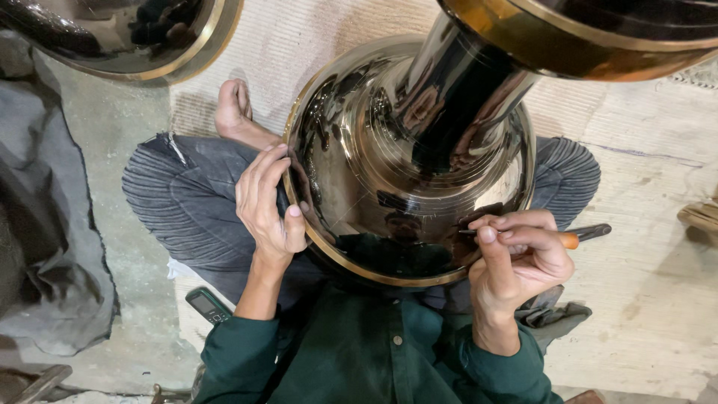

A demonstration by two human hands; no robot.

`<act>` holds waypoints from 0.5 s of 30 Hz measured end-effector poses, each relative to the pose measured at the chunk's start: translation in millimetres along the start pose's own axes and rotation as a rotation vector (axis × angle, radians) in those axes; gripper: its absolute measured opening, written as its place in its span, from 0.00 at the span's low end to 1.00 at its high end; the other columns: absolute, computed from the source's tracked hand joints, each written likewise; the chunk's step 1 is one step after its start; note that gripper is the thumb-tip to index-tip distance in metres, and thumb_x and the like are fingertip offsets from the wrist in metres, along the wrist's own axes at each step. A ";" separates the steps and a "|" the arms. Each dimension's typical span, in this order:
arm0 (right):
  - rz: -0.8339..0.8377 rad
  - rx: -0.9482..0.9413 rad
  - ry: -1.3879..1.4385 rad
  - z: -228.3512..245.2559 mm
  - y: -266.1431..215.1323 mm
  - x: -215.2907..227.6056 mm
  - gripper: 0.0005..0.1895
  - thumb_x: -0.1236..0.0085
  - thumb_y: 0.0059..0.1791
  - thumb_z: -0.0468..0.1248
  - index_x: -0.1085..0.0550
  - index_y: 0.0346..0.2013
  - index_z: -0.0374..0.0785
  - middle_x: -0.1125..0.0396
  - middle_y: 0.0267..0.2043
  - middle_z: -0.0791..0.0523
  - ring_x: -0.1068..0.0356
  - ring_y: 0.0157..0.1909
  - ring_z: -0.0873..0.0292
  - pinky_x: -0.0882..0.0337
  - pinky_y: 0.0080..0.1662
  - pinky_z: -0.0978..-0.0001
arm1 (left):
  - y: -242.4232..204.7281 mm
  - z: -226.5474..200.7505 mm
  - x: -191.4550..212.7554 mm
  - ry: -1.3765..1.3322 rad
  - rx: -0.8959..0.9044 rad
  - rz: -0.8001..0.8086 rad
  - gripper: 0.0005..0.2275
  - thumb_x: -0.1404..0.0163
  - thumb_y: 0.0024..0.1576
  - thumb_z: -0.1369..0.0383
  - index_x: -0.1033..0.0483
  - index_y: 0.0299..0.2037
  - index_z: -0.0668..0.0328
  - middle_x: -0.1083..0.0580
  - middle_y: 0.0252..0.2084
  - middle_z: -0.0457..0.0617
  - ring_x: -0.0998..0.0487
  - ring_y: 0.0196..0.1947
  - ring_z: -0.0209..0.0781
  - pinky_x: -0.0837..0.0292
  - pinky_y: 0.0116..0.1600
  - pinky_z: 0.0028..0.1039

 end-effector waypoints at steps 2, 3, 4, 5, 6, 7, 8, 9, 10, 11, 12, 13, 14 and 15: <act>0.003 0.004 -0.001 0.5 0.3 -0.5 0.10 0.38 0.51 0.19 0.29 0.35 0.32 0.33 0.38 0.50 0.31 0.34 0.64 0.19 0.45 0.64 | 0.1 -0.7 0.6 -0.004 -0.005 -0.003 0.25 0.65 0.66 0.53 0.27 0.53 0.73 0.25 0.59 0.63 0.25 0.63 0.63 0.35 0.69 0.45; 0.002 0.003 -0.001 0.6 0.5 -0.5 0.10 0.38 0.51 0.19 0.29 0.35 0.32 0.33 0.38 0.50 0.31 0.34 0.64 0.19 0.45 0.64 | 0.2 -1.1 0.8 -0.006 -0.008 -0.004 0.25 0.65 0.66 0.53 0.27 0.53 0.73 0.25 0.59 0.63 0.25 0.63 0.63 0.35 0.69 0.45; 0.001 0.002 -0.001 0.6 0.5 -0.4 0.09 0.38 0.51 0.19 0.29 0.35 0.32 0.33 0.38 0.50 0.31 0.34 0.64 0.19 0.45 0.64 | 0.3 -1.4 0.8 -0.005 -0.009 -0.004 0.25 0.65 0.66 0.53 0.27 0.53 0.73 0.25 0.59 0.63 0.25 0.63 0.63 0.35 0.69 0.45; -0.001 0.000 -0.001 0.7 0.3 -0.5 0.09 0.38 0.51 0.19 0.29 0.35 0.31 0.33 0.38 0.50 0.30 0.34 0.64 0.19 0.45 0.64 | 0.3 -1.5 0.9 -0.004 -0.010 -0.004 0.25 0.65 0.66 0.53 0.27 0.53 0.73 0.25 0.59 0.63 0.25 0.63 0.63 0.35 0.68 0.45; -0.003 -0.001 0.001 0.7 0.0 -0.4 0.09 0.38 0.51 0.19 0.29 0.35 0.31 0.33 0.38 0.50 0.31 0.34 0.65 0.19 0.45 0.64 | 0.0 -1.5 1.2 -0.002 -0.011 -0.004 0.25 0.65 0.66 0.53 0.27 0.53 0.73 0.25 0.59 0.63 0.25 0.63 0.63 0.35 0.68 0.45; -0.006 -0.003 0.003 0.6 -0.4 -0.3 0.09 0.38 0.51 0.19 0.29 0.35 0.31 0.33 0.38 0.50 0.32 0.34 0.66 0.19 0.45 0.65 | -0.4 -1.6 1.8 -0.003 -0.012 -0.007 0.25 0.65 0.66 0.53 0.27 0.53 0.73 0.25 0.59 0.63 0.25 0.62 0.63 0.35 0.68 0.45; -0.009 -0.003 0.005 0.7 -0.5 -0.1 0.10 0.37 0.51 0.19 0.29 0.35 0.31 0.33 0.38 0.50 0.33 0.33 0.67 0.19 0.45 0.65 | -0.5 -1.8 2.1 -0.003 -0.015 -0.010 0.25 0.65 0.66 0.53 0.27 0.54 0.73 0.25 0.59 0.64 0.25 0.62 0.63 0.35 0.68 0.45; -0.010 0.000 -0.002 0.7 -0.3 -0.2 0.09 0.37 0.51 0.19 0.29 0.35 0.31 0.33 0.38 0.50 0.33 0.33 0.66 0.19 0.45 0.65 | -0.6 -2.0 2.5 -0.004 -0.017 -0.013 0.25 0.65 0.66 0.54 0.27 0.54 0.73 0.25 0.59 0.64 0.25 0.62 0.63 0.35 0.68 0.45; -0.012 0.003 -0.009 0.7 0.0 -0.3 0.09 0.37 0.51 0.19 0.29 0.35 0.31 0.33 0.38 0.50 0.32 0.33 0.65 0.20 0.44 0.66 | -0.8 -2.0 2.6 -0.004 -0.019 -0.012 0.25 0.65 0.66 0.54 0.27 0.54 0.73 0.25 0.59 0.64 0.25 0.62 0.63 0.35 0.68 0.45; -0.014 0.007 -0.016 1.0 -0.1 -0.4 0.09 0.38 0.50 0.19 0.29 0.35 0.31 0.33 0.38 0.50 0.32 0.34 0.65 0.20 0.44 0.66 | -1.0 -2.1 2.8 -0.004 -0.021 -0.010 0.25 0.65 0.66 0.54 0.27 0.54 0.73 0.25 0.59 0.64 0.25 0.62 0.63 0.35 0.68 0.45; -0.012 0.005 -0.014 1.1 -0.3 -0.7 0.09 0.37 0.51 0.19 0.29 0.35 0.31 0.33 0.38 0.50 0.33 0.33 0.65 0.20 0.44 0.66 | -1.3 -2.1 2.8 -0.005 -0.023 -0.010 0.25 0.65 0.66 0.54 0.27 0.54 0.73 0.25 0.59 0.64 0.25 0.62 0.63 0.35 0.68 0.45; -0.010 0.002 -0.011 1.4 -0.6 -0.9 0.10 0.37 0.51 0.19 0.29 0.35 0.31 0.33 0.38 0.50 0.33 0.33 0.66 0.20 0.45 0.66 | -1.5 -1.7 2.9 -0.006 -0.023 -0.010 0.25 0.65 0.66 0.54 0.27 0.54 0.73 0.25 0.59 0.64 0.25 0.62 0.63 0.35 0.68 0.45; -0.009 0.000 -0.007 1.6 -0.9 -1.2 0.10 0.37 0.51 0.19 0.29 0.35 0.31 0.33 0.39 0.50 0.34 0.33 0.67 0.20 0.45 0.66 | -1.7 -1.3 3.1 -0.007 -0.024 -0.010 0.25 0.65 0.65 0.54 0.27 0.54 0.73 0.26 0.59 0.64 0.25 0.62 0.63 0.35 0.68 0.45; -0.007 -0.001 -0.001 2.2 -1.5 -1.7 0.10 0.37 0.52 0.19 0.29 0.35 0.31 0.34 0.39 0.51 0.33 0.34 0.65 0.19 0.45 0.66 | -2.0 -1.0 3.4 -0.008 -0.024 -0.010 0.25 0.64 0.65 0.54 0.27 0.54 0.73 0.26 0.59 0.63 0.25 0.62 0.63 0.35 0.68 0.45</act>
Point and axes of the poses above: each hand's wrist, its own y-axis towards the middle knuckle, its own x-axis out of the back of the hand, z = x × y, the point moved 8 cm from there along y, towards the middle knuckle
